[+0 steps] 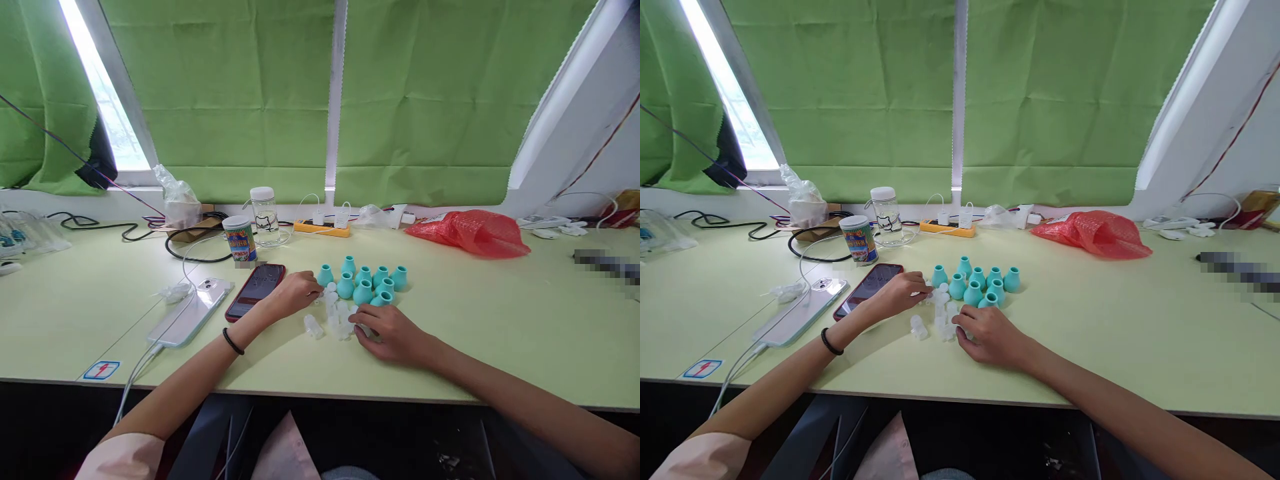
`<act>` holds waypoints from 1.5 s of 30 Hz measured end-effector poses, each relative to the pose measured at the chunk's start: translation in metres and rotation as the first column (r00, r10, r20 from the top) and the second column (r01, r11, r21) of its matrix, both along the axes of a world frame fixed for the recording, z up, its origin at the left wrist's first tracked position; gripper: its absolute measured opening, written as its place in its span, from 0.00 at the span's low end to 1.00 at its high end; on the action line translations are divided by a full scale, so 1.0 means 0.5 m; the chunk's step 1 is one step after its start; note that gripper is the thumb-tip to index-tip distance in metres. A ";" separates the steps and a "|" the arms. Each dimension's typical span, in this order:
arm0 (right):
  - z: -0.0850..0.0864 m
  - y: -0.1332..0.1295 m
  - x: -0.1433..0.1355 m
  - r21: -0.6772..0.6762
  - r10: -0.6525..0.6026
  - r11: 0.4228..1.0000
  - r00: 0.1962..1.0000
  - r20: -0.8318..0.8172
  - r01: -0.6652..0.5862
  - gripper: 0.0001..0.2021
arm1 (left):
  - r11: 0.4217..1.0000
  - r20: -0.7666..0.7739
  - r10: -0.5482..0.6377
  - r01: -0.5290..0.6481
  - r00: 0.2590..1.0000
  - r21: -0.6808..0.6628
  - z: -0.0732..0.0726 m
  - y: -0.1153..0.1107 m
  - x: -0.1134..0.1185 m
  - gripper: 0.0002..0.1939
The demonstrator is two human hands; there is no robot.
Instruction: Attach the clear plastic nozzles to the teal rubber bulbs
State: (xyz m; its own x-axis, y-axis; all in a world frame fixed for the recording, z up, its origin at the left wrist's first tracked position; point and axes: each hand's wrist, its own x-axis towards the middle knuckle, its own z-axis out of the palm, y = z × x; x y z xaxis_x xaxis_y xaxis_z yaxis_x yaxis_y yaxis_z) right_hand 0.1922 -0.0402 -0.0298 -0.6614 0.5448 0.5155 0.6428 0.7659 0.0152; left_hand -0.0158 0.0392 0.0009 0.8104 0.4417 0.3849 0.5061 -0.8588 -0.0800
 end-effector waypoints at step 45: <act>-0.014 0.000 -0.013 0.057 -0.136 0.988 0.986 -0.098 0.142 0.06 | 0.963 0.132 0.123 -0.086 0.984 -0.255 0.025 -0.014 -0.011 0.09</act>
State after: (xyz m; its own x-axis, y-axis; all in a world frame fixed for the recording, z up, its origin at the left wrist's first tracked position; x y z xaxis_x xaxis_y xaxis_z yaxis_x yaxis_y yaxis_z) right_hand 0.1857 -0.0401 -0.0370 -0.5284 0.5921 0.6084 0.7440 0.6682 -0.0042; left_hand -0.0212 0.0324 0.0135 0.6980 0.6174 0.3627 0.5845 -0.7839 0.2095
